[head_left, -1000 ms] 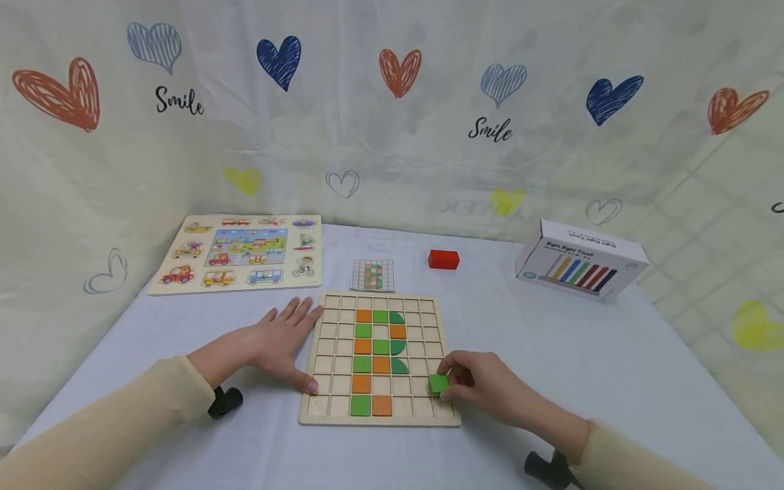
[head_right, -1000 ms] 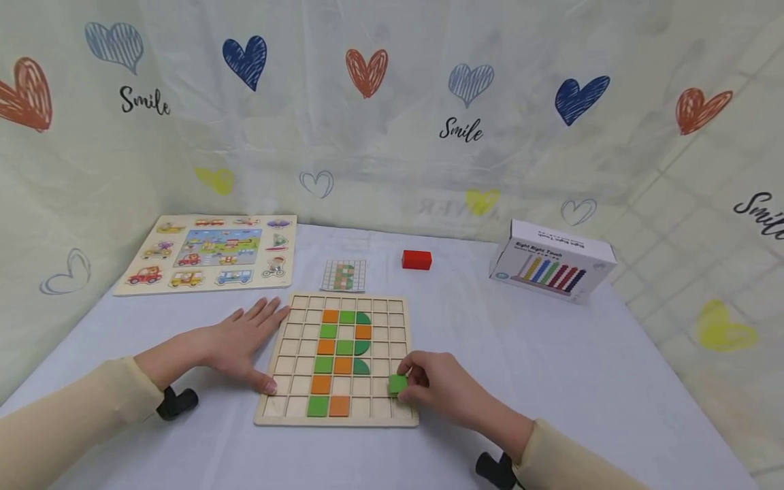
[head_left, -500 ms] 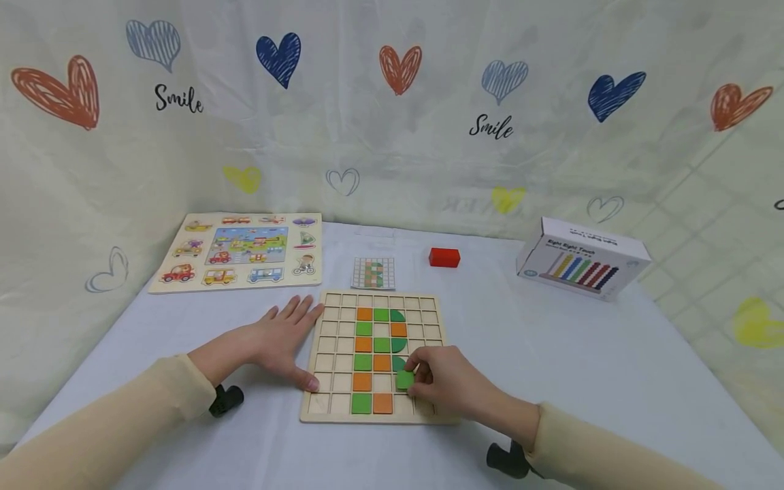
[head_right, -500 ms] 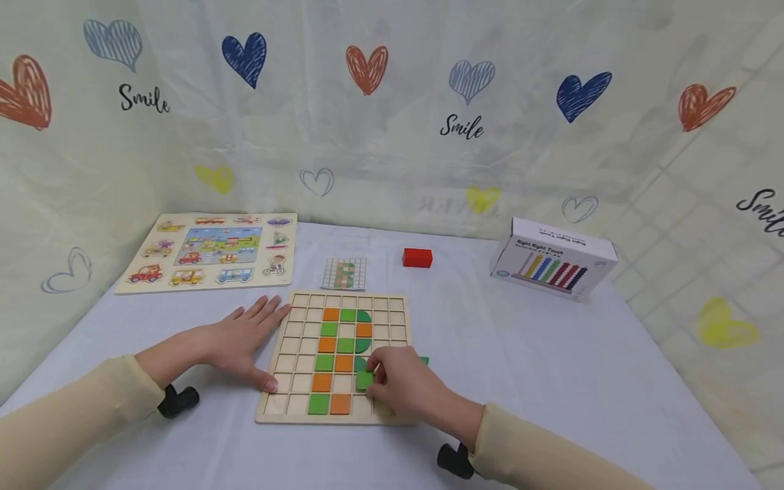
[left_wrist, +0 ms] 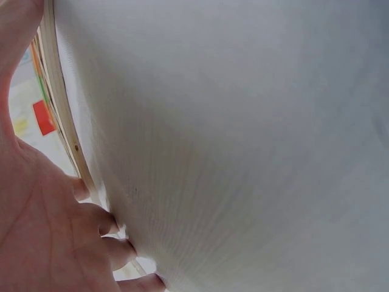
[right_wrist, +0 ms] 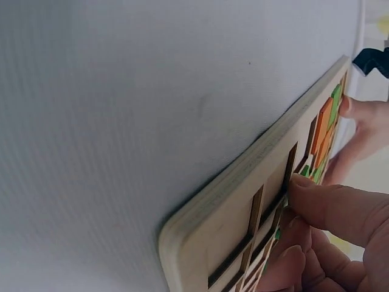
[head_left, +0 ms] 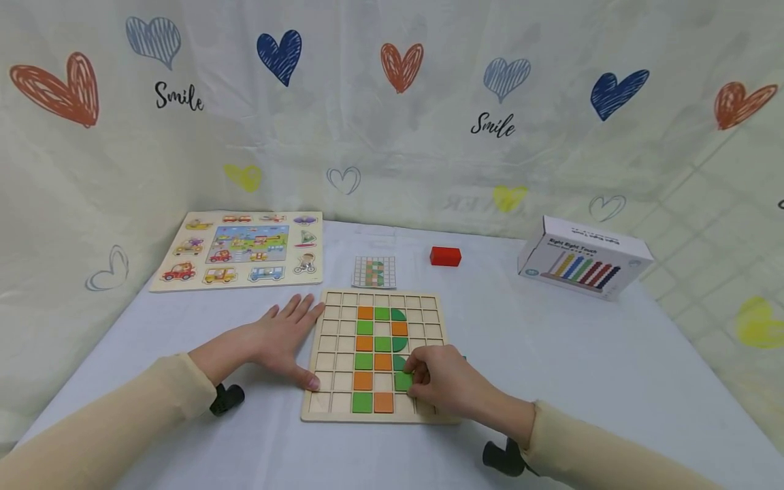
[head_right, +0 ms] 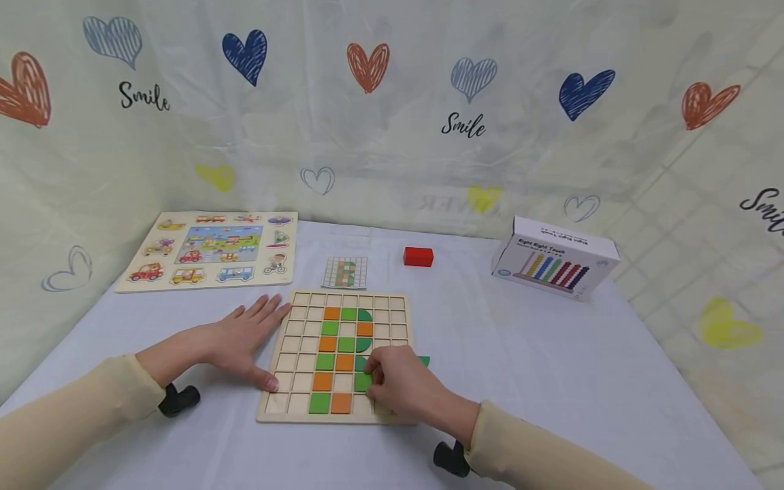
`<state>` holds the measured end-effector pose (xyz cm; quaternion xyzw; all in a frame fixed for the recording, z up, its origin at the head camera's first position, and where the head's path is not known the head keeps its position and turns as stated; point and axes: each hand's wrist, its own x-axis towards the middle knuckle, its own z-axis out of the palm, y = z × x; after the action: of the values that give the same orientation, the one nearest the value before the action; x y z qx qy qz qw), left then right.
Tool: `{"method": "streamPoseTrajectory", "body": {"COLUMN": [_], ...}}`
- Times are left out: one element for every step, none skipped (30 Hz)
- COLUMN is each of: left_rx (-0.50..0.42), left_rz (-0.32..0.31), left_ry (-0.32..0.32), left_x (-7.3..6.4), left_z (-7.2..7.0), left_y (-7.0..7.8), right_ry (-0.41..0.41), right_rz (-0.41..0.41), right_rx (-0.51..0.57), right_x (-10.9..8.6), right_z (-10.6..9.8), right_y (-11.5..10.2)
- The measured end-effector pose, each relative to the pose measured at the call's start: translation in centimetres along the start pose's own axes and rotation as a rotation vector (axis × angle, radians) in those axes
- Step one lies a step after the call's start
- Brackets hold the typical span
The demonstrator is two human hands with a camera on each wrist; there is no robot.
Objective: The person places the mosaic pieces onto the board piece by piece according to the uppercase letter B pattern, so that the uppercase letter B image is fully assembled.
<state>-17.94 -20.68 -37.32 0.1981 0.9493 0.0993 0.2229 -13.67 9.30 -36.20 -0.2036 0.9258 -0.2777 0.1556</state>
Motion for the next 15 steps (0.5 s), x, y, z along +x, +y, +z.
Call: {"method": "streamPoseTrajectory", "body": {"left_rx": [0.000, -0.001, -0.002, -0.003, -0.003, -0.002, -0.002, -0.002, -0.002, -0.001, 0.000, 0.000, 0.000, 0.000, -0.001], "left_rz": [0.000, 0.000, 0.001, 0.001, 0.002, 0.003, 0.004, 0.006, 0.006, 0.007, 0.007, 0.007, 0.007, 0.008, 0.008], "left_ry": [0.000, -0.001, -0.001, -0.002, -0.002, -0.003, -0.002, -0.002, -0.001, -0.001, 0.000, 0.000, 0.001, 0.000, 0.000], "left_x": [-0.01, -0.02, -0.02, -0.02, -0.02, -0.01, 0.00, 0.02, 0.03, 0.04, 0.05, 0.06, 0.06, 0.05, 0.05], "left_z": [-0.02, -0.04, -0.06, -0.06, -0.06, -0.06, -0.06, -0.05, -0.04, -0.03, -0.03, -0.02, -0.02, -0.01, -0.01], "left_y": [0.02, 0.04, 0.05, 0.04, 0.03, 0.02, 0.00, -0.01, -0.03, -0.04, -0.05, -0.06, -0.07, -0.07, -0.07], "right_ry": [-0.002, -0.004, -0.005, -0.007, -0.008, -0.009, -0.009, -0.008, -0.006, -0.005, -0.003, -0.001, 0.000, 0.002, 0.003], "right_rz": [0.001, 0.001, -0.001, -0.002, -0.007, -0.012, -0.016, -0.019, -0.019, -0.019, -0.018, -0.014, -0.011, -0.008, -0.007], "right_rx": [0.000, 0.001, 0.000, 0.000, 0.001, 0.003, 0.005, 0.006, 0.007, 0.009, 0.010, 0.011, 0.010, 0.007, 0.005], "right_x": [0.03, 0.06, 0.08, 0.10, 0.12, 0.13, 0.13, 0.13, 0.13, 0.13, 0.13, 0.14, 0.15, 0.16, 0.18], "right_z": [-0.02, -0.04, -0.06, -0.07, -0.08, -0.08, -0.08, -0.08, -0.06, -0.04, -0.01, 0.02, 0.04, 0.07, 0.09], "right_y": [0.00, 0.01, 0.03, 0.05, 0.07, 0.11, 0.13, 0.16, 0.17, 0.18, 0.17, 0.15, 0.12, 0.09, 0.06]}}
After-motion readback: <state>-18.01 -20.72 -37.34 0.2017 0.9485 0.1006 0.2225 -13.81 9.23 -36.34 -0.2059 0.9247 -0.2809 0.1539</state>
